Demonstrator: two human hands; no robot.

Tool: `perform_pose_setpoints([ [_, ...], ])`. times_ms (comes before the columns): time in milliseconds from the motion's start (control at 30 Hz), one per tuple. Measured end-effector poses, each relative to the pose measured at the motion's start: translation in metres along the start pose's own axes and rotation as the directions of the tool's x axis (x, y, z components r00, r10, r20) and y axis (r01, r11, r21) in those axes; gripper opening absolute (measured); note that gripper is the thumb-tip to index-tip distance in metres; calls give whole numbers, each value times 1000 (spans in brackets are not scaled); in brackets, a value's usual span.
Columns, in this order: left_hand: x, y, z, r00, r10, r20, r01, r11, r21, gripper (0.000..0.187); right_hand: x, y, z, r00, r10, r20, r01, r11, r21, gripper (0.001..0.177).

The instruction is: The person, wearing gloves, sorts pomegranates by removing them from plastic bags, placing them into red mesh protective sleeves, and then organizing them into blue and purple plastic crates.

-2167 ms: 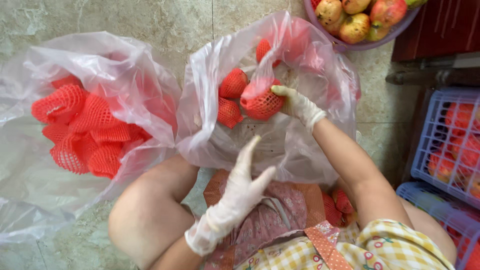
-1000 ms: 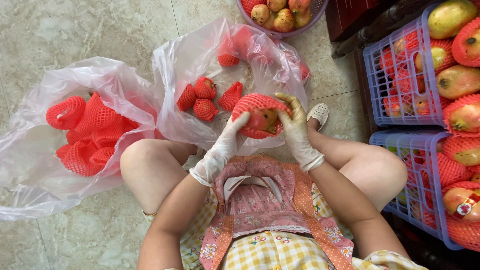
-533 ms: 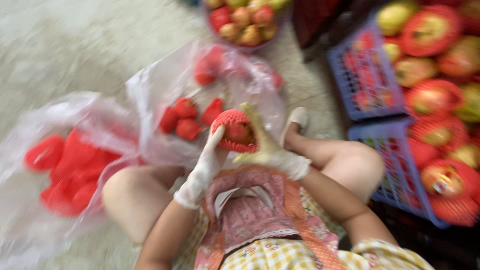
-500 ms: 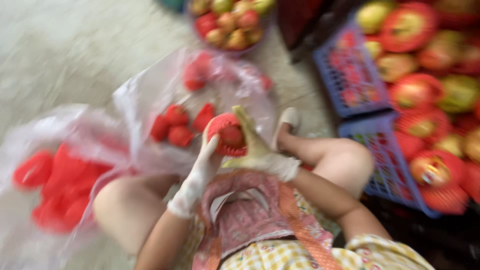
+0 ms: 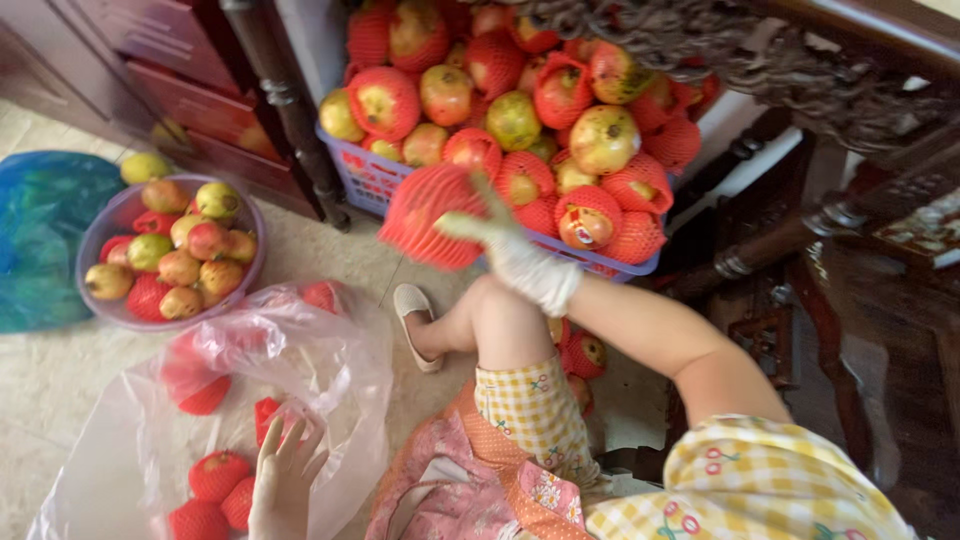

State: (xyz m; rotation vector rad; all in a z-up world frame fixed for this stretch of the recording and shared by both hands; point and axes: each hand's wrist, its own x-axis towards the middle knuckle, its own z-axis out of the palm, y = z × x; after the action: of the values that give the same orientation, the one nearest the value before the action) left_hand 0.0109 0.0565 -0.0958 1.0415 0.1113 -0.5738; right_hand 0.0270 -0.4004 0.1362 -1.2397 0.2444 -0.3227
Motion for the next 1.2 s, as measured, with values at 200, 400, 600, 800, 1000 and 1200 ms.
perform_pose_setpoints([
  [200, 30, -22, -62, 973, -198, -117, 206, 977, 60, 87, 18, -52, -159, 814, -437, -384, 419, 898, -133, 82],
  [400, 20, -22, -67, 980, -198, -34, 199, 979, 31, 78, 70, -49, -324, 489, -632, -601, 500, 768, -401, 76],
  [600, 10, -5, -25, 962, -245, -119, 248, 969, 12, 78, 157, -101, -411, 498, -636, -590, 39, 696, -717, 63],
  [800, -13, -3, 12, 954, -240, -178, 249, 968, 31, 78, 195, -105, -440, 660, -553, -508, -303, 423, -854, 51],
  [1000, -20, -18, -17, 947, -238, -213, 246, 969, 11, 70, 216, -102, -432, 769, -506, -390, -329, 209, -921, 39],
  [1200, -32, 4, 26, 878, -194, -437, 285, 947, 151, 52, 177, -61, -270, 780, -626, -8, 244, 315, -917, 28],
])
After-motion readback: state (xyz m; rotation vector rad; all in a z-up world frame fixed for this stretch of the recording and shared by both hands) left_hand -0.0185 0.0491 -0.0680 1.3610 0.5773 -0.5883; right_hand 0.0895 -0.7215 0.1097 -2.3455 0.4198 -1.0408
